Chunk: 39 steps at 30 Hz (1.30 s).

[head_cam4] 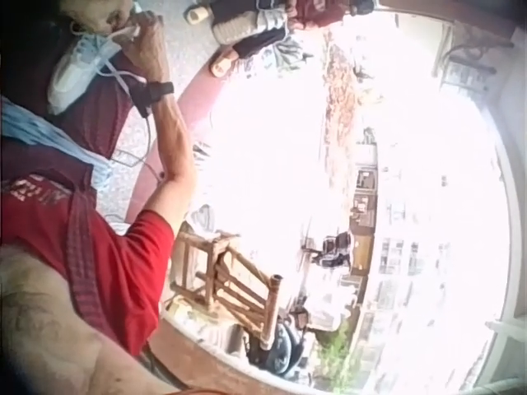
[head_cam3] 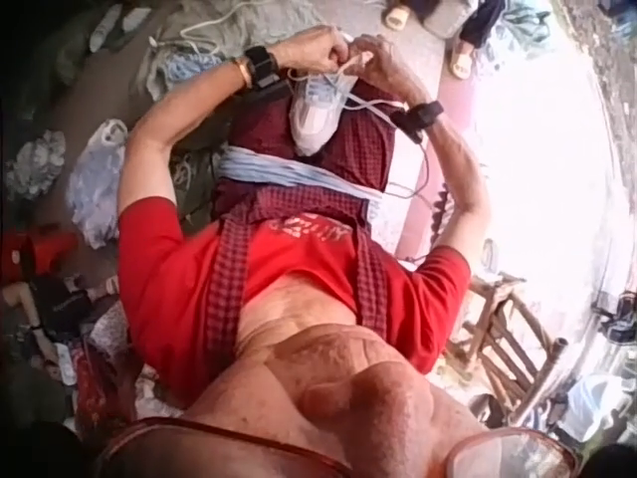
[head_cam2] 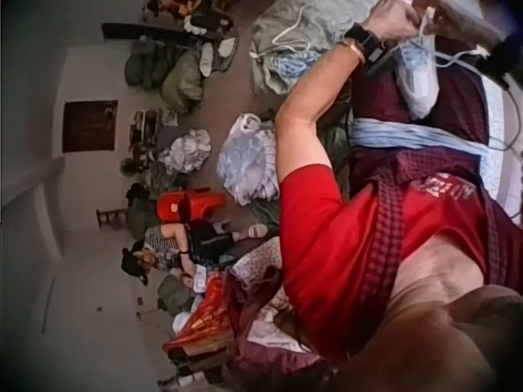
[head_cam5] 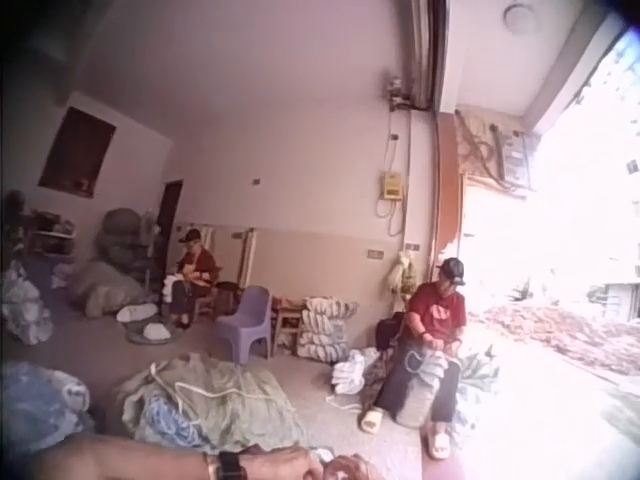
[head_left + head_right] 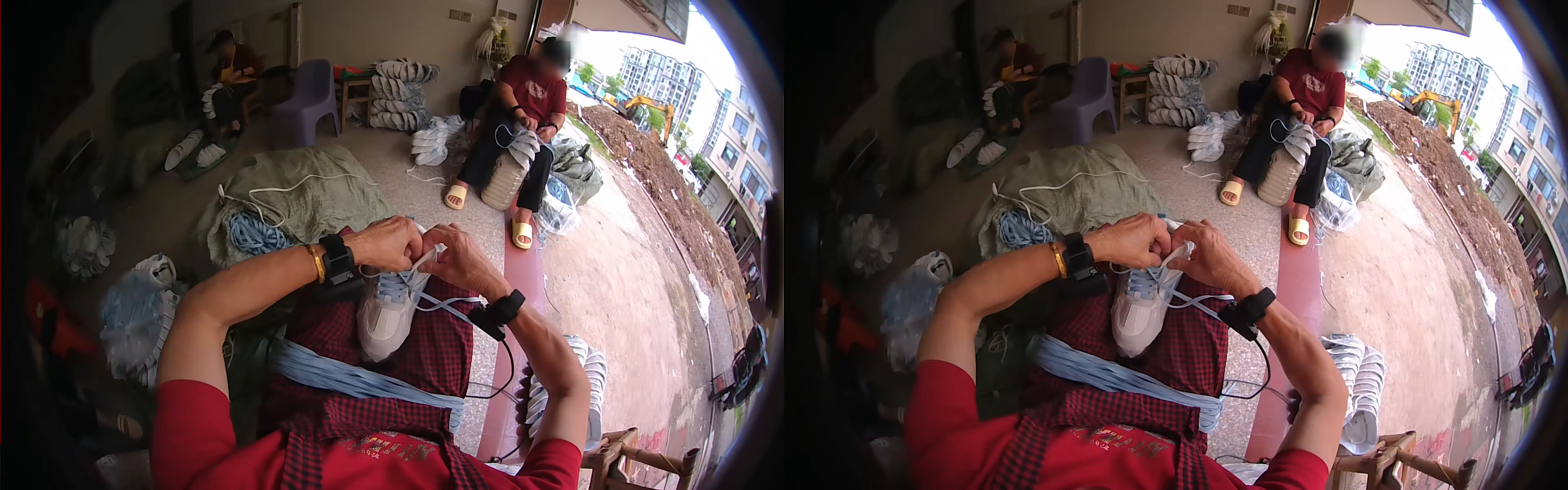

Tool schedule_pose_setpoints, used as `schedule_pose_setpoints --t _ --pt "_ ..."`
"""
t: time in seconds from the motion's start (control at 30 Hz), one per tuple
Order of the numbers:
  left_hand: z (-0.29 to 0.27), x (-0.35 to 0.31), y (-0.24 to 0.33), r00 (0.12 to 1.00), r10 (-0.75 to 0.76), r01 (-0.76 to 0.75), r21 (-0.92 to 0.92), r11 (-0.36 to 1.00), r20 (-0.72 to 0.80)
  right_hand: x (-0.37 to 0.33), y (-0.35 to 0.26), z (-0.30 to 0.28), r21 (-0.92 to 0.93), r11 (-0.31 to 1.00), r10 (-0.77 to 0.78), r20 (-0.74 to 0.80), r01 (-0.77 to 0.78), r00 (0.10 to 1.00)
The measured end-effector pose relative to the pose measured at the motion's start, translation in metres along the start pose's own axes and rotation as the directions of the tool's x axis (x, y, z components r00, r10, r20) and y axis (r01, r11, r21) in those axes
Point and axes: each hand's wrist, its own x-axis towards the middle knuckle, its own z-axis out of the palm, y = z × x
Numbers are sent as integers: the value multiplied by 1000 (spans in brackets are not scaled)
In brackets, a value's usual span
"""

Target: The recorder is sitting and lacing a white sneaker held on their lap.

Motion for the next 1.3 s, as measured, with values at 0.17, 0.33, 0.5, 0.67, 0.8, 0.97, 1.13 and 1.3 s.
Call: schedule_pose_setpoints --t 0.17,0.33,0.5,0.67,0.8,0.97,1.13,1.3 --pt "3 -2 -2 997 36 -32 70 997 -61 -5 6 6 72 997 21 -76 -16 997" --pt "-52 -18 -25 955 105 -8 329 944 -276 -13 17 7 104 994 36 -87 -27 996" --pt "-125 -74 -64 889 -151 262 210 942 -433 -9 -20 -13 266 962 100 -164 -54 981" --pt "-139 -126 -120 699 -288 539 218 814 -654 -81 -161 -45 181 869 -186 -743 460 643" --pt "-101 -114 -126 688 -486 628 106 771 -539 -89 -175 -43 224 922 -69 -709 316 702" --pt "-39 -75 -74 855 -225 316 124 941 -468 -105 -164 -55 253 955 56 -672 158 739" --pt "-12 -61 -28 915 -57 48 -32 998 -400 -75 -177 -29 284 959 179 -639 14 748" --pt "-1 -46 -40 908 11 -29 -37 999 -419 -127 -183 -45 276 949 298 -624 -153 722"
